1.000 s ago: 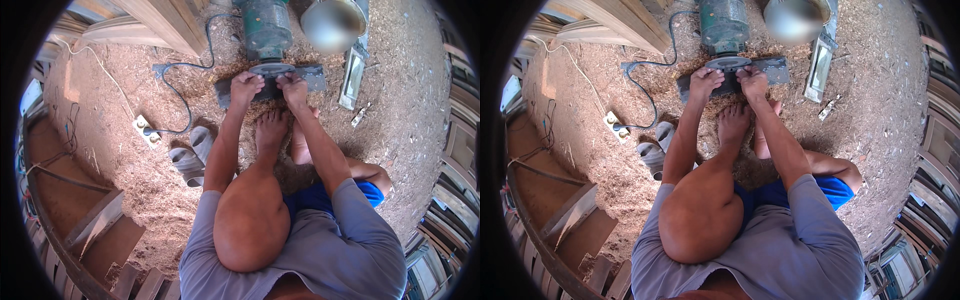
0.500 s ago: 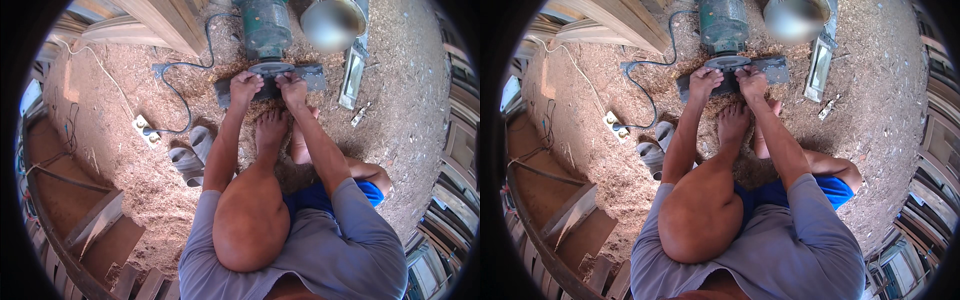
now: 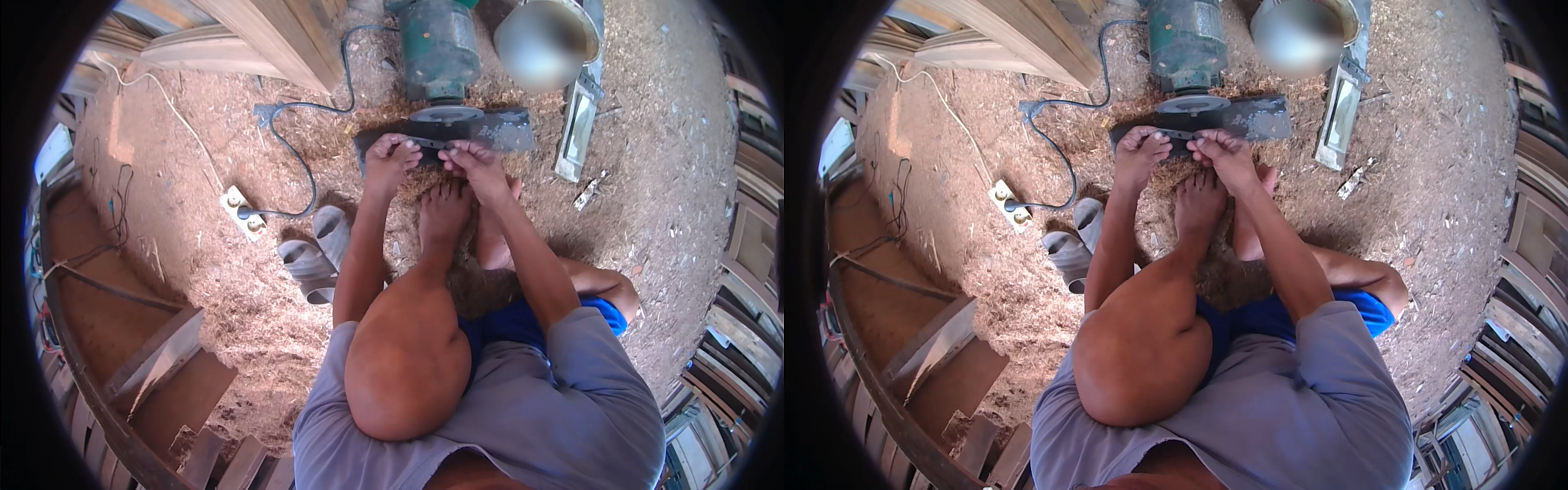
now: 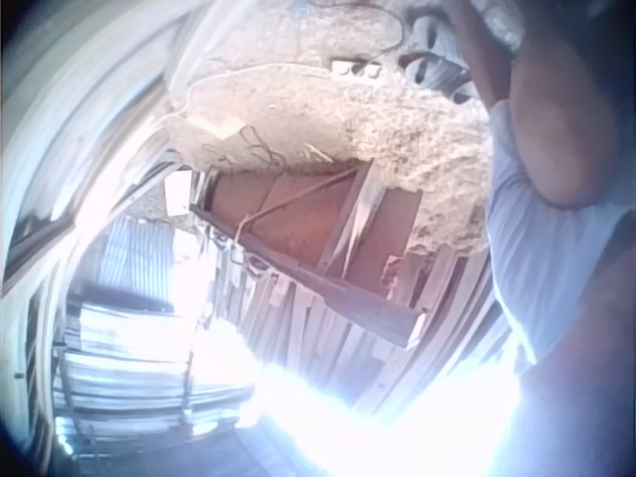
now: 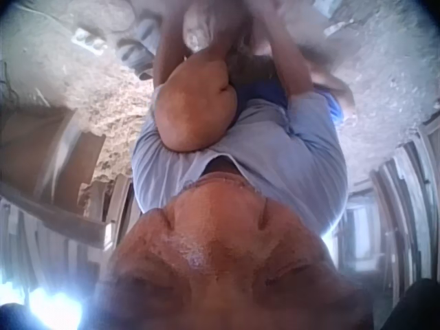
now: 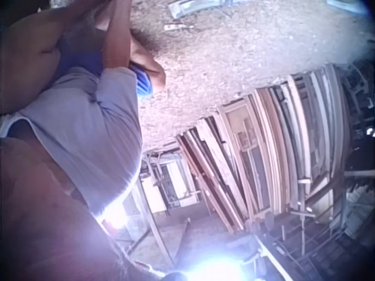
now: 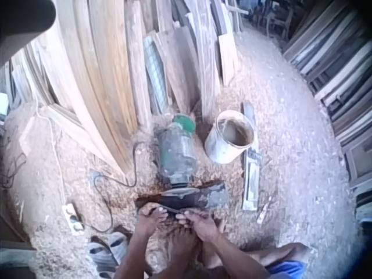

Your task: The person sharpens a metal plate by holding it against a spinning bench grinder and then dipping it into a bucket of water.

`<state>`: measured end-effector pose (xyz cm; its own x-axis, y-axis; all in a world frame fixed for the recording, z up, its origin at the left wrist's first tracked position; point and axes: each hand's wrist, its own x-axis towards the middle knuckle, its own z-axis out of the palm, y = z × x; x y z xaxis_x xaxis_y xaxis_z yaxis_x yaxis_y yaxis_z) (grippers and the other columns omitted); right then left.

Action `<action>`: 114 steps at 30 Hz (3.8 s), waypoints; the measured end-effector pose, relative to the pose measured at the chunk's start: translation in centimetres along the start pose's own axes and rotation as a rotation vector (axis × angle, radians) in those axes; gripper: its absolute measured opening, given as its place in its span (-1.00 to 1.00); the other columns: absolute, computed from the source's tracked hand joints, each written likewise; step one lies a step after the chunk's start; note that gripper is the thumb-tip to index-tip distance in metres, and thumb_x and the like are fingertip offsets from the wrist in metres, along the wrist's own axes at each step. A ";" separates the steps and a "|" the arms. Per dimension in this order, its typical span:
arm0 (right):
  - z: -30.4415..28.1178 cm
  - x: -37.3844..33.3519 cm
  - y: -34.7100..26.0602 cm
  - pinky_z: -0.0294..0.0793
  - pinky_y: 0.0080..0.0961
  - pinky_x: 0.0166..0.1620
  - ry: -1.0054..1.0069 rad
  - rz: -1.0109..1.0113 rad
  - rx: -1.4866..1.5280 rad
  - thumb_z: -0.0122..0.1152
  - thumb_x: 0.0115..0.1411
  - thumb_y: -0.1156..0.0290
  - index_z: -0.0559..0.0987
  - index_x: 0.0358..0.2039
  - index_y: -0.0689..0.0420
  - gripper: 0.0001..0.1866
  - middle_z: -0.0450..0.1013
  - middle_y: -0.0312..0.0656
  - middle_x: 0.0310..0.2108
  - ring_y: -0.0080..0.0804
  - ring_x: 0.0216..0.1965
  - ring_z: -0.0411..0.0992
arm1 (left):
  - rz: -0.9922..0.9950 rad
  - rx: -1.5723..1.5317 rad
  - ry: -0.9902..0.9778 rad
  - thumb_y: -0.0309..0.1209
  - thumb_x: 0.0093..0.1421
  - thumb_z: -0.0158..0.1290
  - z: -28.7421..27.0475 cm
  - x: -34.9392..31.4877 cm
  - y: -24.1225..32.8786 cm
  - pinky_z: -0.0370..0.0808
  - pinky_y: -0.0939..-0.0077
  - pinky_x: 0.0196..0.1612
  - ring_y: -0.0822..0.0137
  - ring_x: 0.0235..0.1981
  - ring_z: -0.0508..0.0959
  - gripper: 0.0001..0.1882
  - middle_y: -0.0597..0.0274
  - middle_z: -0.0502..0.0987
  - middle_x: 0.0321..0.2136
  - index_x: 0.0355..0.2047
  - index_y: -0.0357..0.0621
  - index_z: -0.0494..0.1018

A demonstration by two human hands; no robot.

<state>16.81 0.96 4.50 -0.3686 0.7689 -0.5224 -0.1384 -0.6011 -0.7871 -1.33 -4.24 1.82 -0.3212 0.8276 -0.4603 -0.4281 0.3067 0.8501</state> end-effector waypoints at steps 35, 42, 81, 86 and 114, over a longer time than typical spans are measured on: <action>2.5 -5.3 -1.7 0.33 -0.78 -0.43 -0.159 0.161 0.297 0.20 0.19 0.44 0.57 -0.25 0.20 -0.86 0.50 -0.33 -0.47 -0.70 -0.51 0.35 | 0.030 -0.450 -0.455 -0.28 0.18 0.14 1.1 -6.1 1.5 0.50 0.41 -0.15 0.35 -0.23 0.55 -0.55 0.19 0.55 -0.22 0.00 -0.28 0.37; 3.3 -6.5 -1.3 0.33 -0.79 -0.44 -0.218 0.292 0.425 0.22 0.17 0.46 0.57 -0.29 0.19 -0.89 0.50 -0.28 -0.47 -0.65 -0.49 0.38 | 0.009 -0.642 -0.619 -0.17 0.17 0.13 0.9 -5.1 3.0 0.54 0.42 -0.30 0.28 -0.40 0.59 -0.44 0.17 0.57 -0.32 0.05 -0.32 0.35; 0.5 -16.4 -8.3 0.37 -0.66 -0.46 -0.267 0.158 0.483 0.20 0.18 0.42 0.53 -0.31 0.17 -0.88 0.46 -0.32 -0.50 -0.61 -0.56 0.34 | 0.094 -0.505 -0.856 -0.06 0.11 0.16 9.0 -9.9 8.5 0.41 0.60 -0.42 0.44 -0.50 0.41 -0.49 0.31 0.41 -0.59 -0.23 -0.34 0.46; 0.7 -16.5 -8.9 0.38 -0.68 -0.48 -0.325 0.061 0.501 0.19 0.19 0.42 0.54 -0.32 0.14 -0.91 0.49 -0.31 -0.49 -0.60 -0.55 0.37 | 0.095 -0.547 -0.892 -0.09 0.15 0.12 8.9 -9.8 8.5 0.56 0.39 -0.20 0.28 -0.21 0.57 -0.42 0.09 0.54 -0.19 -0.04 -0.37 0.40; 0.8 -16.6 -8.7 0.34 -0.74 -0.46 -0.059 -0.230 0.186 0.20 0.18 0.51 0.58 -0.28 0.23 -0.89 0.51 -0.32 -0.46 -0.70 -0.55 0.34 | 0.171 -0.420 -0.661 -0.37 0.19 0.12 10.7 -12.2 9.3 0.54 0.44 -0.25 0.34 -0.26 0.54 -0.65 0.15 0.51 -0.15 -0.05 -0.22 0.41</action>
<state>23.37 -6.74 20.29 -0.3605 0.8786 -0.3131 -0.3883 -0.4466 -0.8061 7.63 -6.45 18.09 0.0999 0.9946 0.0263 -0.7425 0.0570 0.6674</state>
